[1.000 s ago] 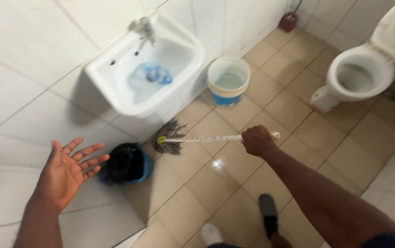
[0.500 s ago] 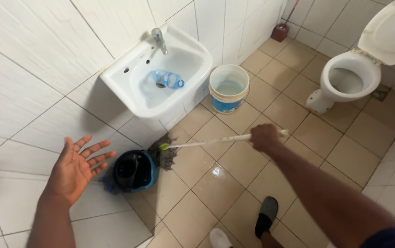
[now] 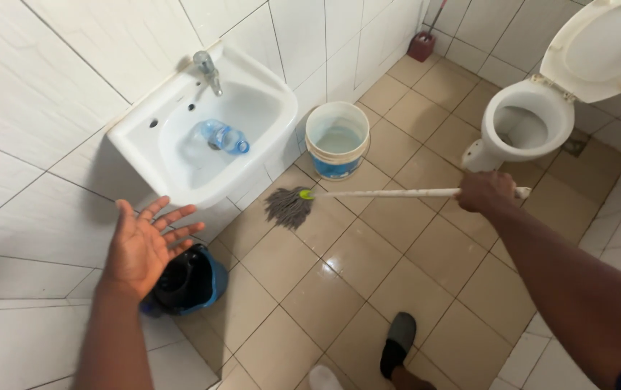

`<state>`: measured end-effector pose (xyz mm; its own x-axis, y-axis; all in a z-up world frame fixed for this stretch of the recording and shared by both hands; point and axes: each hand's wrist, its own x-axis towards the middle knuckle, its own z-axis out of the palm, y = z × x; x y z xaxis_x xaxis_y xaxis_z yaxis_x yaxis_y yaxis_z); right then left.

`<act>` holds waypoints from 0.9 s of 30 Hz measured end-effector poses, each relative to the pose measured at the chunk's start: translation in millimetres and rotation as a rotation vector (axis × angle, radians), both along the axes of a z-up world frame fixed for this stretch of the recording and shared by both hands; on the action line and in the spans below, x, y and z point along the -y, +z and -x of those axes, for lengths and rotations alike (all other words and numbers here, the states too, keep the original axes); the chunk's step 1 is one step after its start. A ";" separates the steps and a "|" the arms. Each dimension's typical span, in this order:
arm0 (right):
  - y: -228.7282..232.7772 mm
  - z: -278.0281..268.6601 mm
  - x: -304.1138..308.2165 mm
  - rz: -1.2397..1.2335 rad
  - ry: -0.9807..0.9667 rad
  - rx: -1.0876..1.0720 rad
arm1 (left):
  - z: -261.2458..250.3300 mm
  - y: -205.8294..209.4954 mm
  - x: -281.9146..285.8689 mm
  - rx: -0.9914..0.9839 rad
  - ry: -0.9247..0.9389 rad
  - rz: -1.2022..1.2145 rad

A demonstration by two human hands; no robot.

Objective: Mopping the floor in a bathroom.

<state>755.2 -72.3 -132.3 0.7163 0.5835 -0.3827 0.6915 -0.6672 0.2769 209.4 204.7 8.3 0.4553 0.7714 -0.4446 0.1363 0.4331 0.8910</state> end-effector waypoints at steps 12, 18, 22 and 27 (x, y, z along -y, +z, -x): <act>1.2 -94.6 6.6 0.050 0.382 0.114 | -99.6 -21.8 15.7 0.025 -0.053 0.044; 8.1 -65.2 2.9 0.100 0.604 0.168 | -87.4 -27.7 20.2 0.010 -0.048 0.057; 12.0 -24.8 -6.7 -0.079 0.687 0.132 | -72.2 -15.5 26.2 0.013 -0.069 0.048; 4.5 56.0 -24.4 -0.145 0.789 0.098 | -16.9 -2.7 32.0 0.030 -0.036 0.009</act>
